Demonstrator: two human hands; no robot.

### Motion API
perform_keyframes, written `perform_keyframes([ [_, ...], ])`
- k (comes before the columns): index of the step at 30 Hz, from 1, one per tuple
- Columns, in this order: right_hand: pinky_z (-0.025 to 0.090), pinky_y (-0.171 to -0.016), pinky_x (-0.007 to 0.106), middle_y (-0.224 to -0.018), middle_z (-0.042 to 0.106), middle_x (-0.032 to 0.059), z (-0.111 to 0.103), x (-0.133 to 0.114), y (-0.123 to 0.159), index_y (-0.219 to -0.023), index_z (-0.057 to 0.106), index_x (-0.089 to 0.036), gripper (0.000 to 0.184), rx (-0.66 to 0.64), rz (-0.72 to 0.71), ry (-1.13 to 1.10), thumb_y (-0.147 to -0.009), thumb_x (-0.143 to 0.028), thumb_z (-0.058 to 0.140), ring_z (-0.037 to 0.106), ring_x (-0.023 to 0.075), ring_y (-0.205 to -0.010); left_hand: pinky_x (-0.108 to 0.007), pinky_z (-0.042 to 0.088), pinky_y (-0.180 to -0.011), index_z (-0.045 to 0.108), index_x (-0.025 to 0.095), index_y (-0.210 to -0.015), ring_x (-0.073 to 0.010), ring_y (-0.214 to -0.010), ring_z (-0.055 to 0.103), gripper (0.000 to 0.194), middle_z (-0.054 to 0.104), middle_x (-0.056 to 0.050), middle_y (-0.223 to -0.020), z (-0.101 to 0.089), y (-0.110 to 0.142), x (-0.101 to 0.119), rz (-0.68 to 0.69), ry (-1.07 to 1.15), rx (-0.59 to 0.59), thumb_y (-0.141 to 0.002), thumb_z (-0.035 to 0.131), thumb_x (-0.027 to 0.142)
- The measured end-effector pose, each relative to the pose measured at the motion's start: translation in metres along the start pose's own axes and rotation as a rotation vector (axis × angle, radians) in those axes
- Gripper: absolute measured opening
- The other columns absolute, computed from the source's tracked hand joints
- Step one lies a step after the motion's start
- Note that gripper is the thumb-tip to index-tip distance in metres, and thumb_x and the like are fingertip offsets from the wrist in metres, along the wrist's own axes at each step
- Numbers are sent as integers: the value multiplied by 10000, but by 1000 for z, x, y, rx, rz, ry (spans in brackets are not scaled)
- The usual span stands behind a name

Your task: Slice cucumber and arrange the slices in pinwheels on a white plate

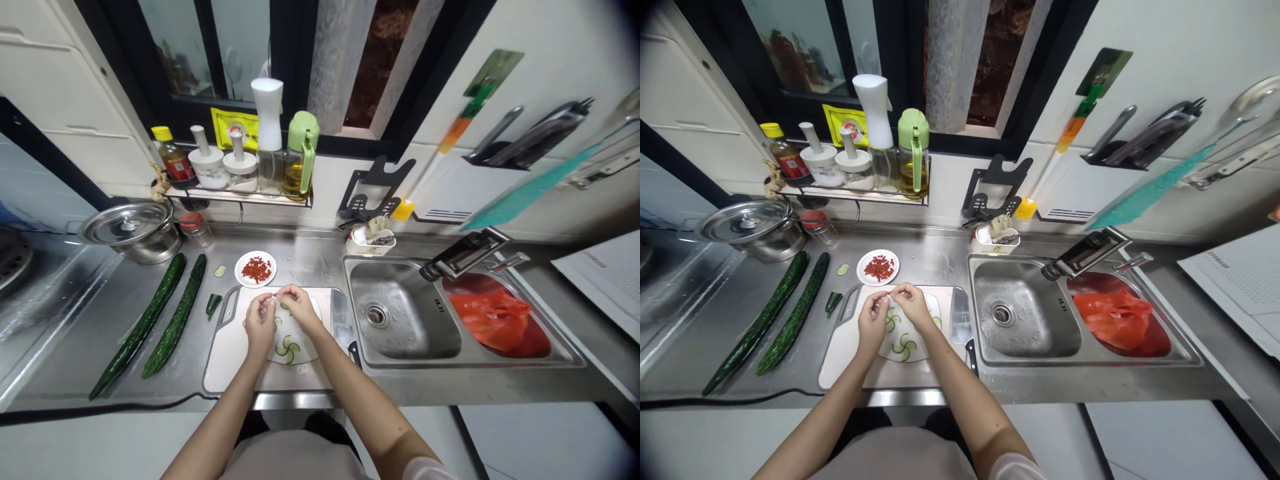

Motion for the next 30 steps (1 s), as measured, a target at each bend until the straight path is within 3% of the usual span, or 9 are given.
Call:
perform_keyframes([
  [9, 449, -688, 259, -777, 660, 11, -26, -3, 23, -754, 649, -205, 124, 24, -66, 94, -734, -327, 639, 557, 140, -715, -278, 467, -748, 649, 207, -870, -145, -759, 567, 267, 658, -26, -858, 14, 8, 7, 17, 4, -97, -844, 507, 433],
  [17, 427, -767, 284, -815, 638, 21, -42, -28, 37, -740, 638, -206, 99, 74, -293, 376, -782, -294, 626, 562, 162, -831, -268, 463, -699, 660, 204, -858, -126, -661, 537, 285, 643, -14, -798, 23, 17, 8, 15, -13, -141, -842, 511, 447],
  [25, 414, -828, 300, -858, 631, 24, -48, -27, 44, -730, 635, -210, 87, 68, -300, 450, -801, -257, 618, 569, 169, -892, -287, 449, -728, 666, 214, -883, -134, -666, 518, 279, 664, -18, -848, 33, 26, 11, 13, -25, -205, -842, 507, 439],
  [30, 393, -881, 321, -848, 646, 27, -69, -21, 43, -723, 644, -209, 108, 95, -265, 527, -816, -240, 597, 574, 173, -892, -317, 414, -779, 670, 250, -957, -147, -716, 544, 254, 680, -9, -905, 34, 27, 11, 9, -159, -242, -851, 519, 426],
])
Point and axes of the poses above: each hand's wrist, its own y-axis away from the middle knuckle, its own z-axis out of the palm, x = y × z, the point moved 7 cm from there along -y, towards the middle knuckle
